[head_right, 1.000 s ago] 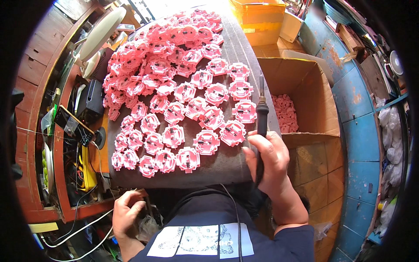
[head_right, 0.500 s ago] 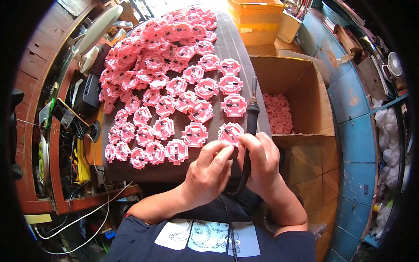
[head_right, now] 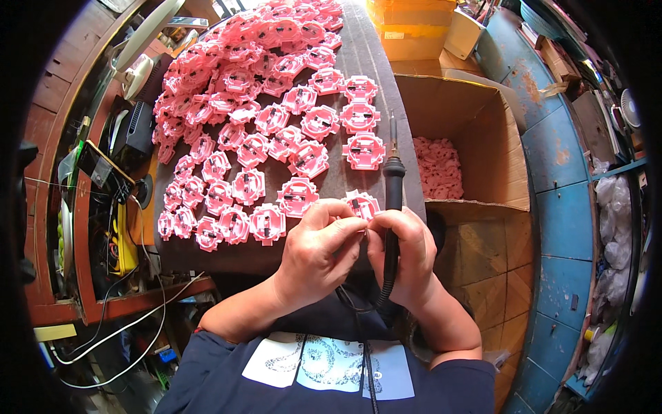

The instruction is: The person uses a soldering iron to apply solder to small pink plastic components arranged on a workbench. They pick up each component, apply heat and solder, then place it back among the others. The process is repeated for multiple units throughout the clip.

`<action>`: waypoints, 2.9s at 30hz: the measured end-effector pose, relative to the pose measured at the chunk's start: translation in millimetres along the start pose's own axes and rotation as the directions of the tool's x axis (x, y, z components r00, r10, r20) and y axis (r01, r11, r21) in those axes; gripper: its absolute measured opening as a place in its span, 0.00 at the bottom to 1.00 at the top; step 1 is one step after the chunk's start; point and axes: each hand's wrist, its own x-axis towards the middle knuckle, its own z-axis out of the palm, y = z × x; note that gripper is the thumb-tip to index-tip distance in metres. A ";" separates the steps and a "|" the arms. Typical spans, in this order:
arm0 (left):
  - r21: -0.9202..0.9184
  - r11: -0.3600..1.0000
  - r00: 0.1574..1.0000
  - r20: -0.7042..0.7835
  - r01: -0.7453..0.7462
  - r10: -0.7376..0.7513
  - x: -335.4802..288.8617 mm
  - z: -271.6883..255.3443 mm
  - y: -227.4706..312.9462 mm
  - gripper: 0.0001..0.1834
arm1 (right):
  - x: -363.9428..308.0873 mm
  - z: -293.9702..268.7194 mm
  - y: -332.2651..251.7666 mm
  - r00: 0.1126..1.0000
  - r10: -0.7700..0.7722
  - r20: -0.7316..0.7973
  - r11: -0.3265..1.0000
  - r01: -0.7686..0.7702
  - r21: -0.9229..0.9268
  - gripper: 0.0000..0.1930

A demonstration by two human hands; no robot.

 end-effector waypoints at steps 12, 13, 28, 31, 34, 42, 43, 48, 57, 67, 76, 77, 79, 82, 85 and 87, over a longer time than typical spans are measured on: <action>-0.006 0.995 0.995 -0.026 0.100 -0.100 -0.4 2.9 1.6 0.08 | 1.4 -10.8 -8.3 0.973 -0.231 0.019 0.969 0.232 -0.089 0.22; -0.003 0.994 0.994 -0.027 0.106 -0.106 -0.5 2.9 1.8 0.07 | 2.3 -11.1 -7.7 0.964 -0.259 0.053 0.959 0.263 -0.109 0.21; 0.009 0.989 0.988 -0.040 0.150 -0.150 -0.7 4.0 2.8 0.09 | 0.5 -9.1 -2.9 0.975 -0.218 0.045 0.970 0.221 -0.105 0.18; 0.012 0.991 0.990 -0.033 0.135 -0.134 0.0 3.7 0.4 0.09 | -13.6 -41.5 -10.2 0.983 -0.163 0.080 0.983 0.169 -0.077 0.19; 0.058 0.993 0.995 -0.028 0.102 -0.100 0.5 3.5 -1.0 0.08 | -33.7 -43.2 -25.7 0.989 0.073 -0.127 0.995 -0.064 0.070 0.29; 0.083 0.985 0.989 -0.005 0.148 -0.148 0.3 4.8 1.5 0.08 | -22.5 -86.5 -45.2 0.986 -0.109 0.124 0.993 0.115 -0.037 0.21; 0.096 0.986 0.991 -0.007 0.136 -0.135 0.5 4.3 1.6 0.08 | -24.0 -87.6 -46.7 0.985 -0.099 0.143 0.994 0.105 -0.029 0.19; 0.077 0.989 0.992 -0.021 0.128 -0.127 -0.1 7.0 0.4 0.07 | -29.2 -90.1 -44.6 0.974 -0.109 0.197 0.993 0.117 -0.027 0.15; 0.048 0.985 0.986 -0.026 0.164 -0.163 1.4 6.5 4.3 0.07 | -30.7 -87.8 -40.7 0.971 -0.122 0.205 0.992 0.128 -0.016 0.15; 0.049 0.986 0.987 -0.026 0.158 -0.157 1.6 7.2 3.2 0.06 | -31.7 -86.9 -40.9 0.968 -0.132 0.214 0.990 0.139 -0.015 0.15; 0.027 0.985 0.985 -0.029 0.171 -0.170 0.2 7.6 2.5 0.06 | -32.8 -83.3 -39.9 0.990 -0.119 0.082 0.991 0.123 -0.053 0.17; 0.036 0.986 0.986 -0.021 0.164 -0.164 0.2 7.3 2.0 0.06 | -33.2 -80.3 -35.7 0.992 -0.120 0.035 0.991 0.121 -0.059 0.17; 0.056 0.987 0.989 -0.005 0.151 -0.150 -1.1 6.4 1.1 0.07 | -23.0 -71.6 -24.8 0.989 -0.133 -0.060 0.981 0.123 -0.151 0.15; 0.070 0.988 0.991 -0.019 0.136 -0.135 -1.1 7.1 0.2 0.07 | 5.2 -59.1 1.2 0.986 -0.091 -0.138 0.990 0.075 -0.118 0.15; 0.047 0.986 0.987 -0.029 0.159 -0.157 1.3 7.6 3.8 0.06 | 36.0 -55.0 30.2 0.999 -0.022 -0.025 0.995 0.019 -0.094 0.18; 0.044 0.985 0.986 -0.037 0.166 -0.164 2.4 6.9 4.8 0.06 | 57.2 -42.7 53.3 1.000 -0.016 -0.008 0.993 0.015 -0.116 0.20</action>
